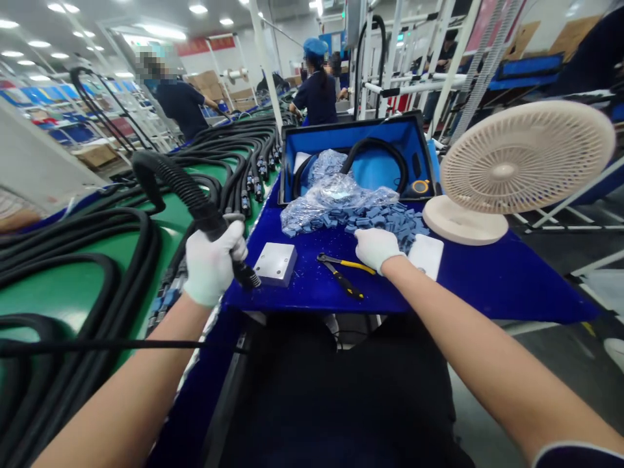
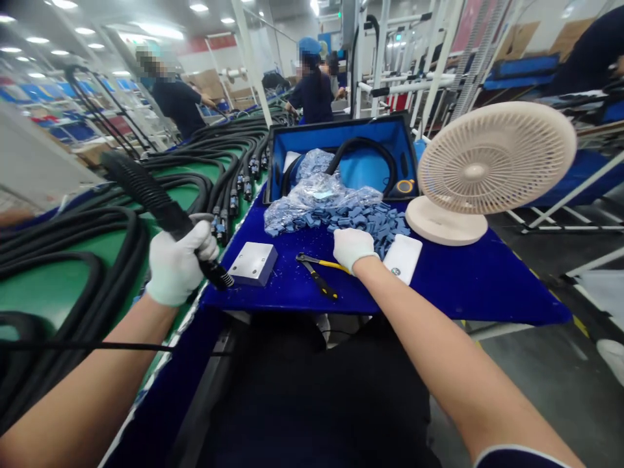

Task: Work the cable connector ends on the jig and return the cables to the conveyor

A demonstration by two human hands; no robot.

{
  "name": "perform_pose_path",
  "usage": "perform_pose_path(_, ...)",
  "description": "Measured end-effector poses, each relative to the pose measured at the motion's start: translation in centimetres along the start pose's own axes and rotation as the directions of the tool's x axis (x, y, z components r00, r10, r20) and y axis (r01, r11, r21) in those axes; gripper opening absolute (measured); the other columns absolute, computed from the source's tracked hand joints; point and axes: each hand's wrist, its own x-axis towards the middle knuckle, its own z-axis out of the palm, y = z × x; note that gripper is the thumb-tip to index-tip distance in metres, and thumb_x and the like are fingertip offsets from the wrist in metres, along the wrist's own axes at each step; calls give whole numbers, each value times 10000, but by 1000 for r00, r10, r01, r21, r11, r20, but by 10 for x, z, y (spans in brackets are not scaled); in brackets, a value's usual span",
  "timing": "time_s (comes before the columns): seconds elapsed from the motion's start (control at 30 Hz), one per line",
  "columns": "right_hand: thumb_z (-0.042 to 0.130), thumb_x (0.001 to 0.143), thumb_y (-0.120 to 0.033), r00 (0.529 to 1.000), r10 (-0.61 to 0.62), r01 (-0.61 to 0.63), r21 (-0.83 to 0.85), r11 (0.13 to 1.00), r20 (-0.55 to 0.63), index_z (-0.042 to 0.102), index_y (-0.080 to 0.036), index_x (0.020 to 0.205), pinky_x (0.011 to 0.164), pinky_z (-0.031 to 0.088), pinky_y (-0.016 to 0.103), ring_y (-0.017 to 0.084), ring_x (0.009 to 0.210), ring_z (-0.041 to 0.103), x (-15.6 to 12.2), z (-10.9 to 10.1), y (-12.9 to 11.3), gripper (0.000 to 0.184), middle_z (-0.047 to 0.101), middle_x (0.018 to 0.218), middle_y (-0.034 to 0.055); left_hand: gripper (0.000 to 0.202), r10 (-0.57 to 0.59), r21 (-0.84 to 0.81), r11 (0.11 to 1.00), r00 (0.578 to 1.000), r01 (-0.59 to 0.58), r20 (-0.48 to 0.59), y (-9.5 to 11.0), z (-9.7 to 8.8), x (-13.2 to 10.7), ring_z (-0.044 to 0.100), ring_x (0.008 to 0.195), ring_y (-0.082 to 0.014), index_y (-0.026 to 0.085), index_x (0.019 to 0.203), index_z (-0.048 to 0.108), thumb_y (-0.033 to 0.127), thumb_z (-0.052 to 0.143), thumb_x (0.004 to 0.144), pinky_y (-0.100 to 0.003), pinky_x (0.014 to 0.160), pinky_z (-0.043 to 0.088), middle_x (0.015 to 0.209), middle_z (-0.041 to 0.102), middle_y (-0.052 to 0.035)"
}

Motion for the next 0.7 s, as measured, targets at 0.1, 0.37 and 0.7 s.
perform_pose_path(0.1, 622, 844, -278, 990, -127, 127, 11, 992, 57, 768, -208, 1046, 854, 503, 370, 297, 988, 701, 10, 4, -2, 259, 753, 1053, 135, 232, 131, 49, 990, 991, -131, 1, -3, 1, 24, 382, 435, -72, 159, 1018, 652, 289, 718, 838, -227, 459, 363, 537, 442, 67)
perform_pose_path(0.37, 732, 780, -348, 946, -304, 301, 48, 952, 109, 787, -233, 1053, 827, 481, 302, 249, 953, 687, 12, -12, 2, 302, 767, 1012, 64, 257, 98, 87, 991, 995, -99, 18, -27, -2, 39, 400, 411, -73, 152, 1000, 625, 284, 709, 796, -225, 447, 376, 529, 464, 75)
perform_pose_path(0.7, 725, 760, -261, 820, -535, 553, 521, 650, -203, 768, -176, 989, 800, 478, 266, 183, 849, 654, 0, -11, -119, 248, 750, 944, 42, 277, 48, 184, 981, 997, -58, 58, -42, -7, 39, 436, 429, -99, 148, 1031, 645, 297, 703, 805, -240, 461, 386, 522, 483, 66)
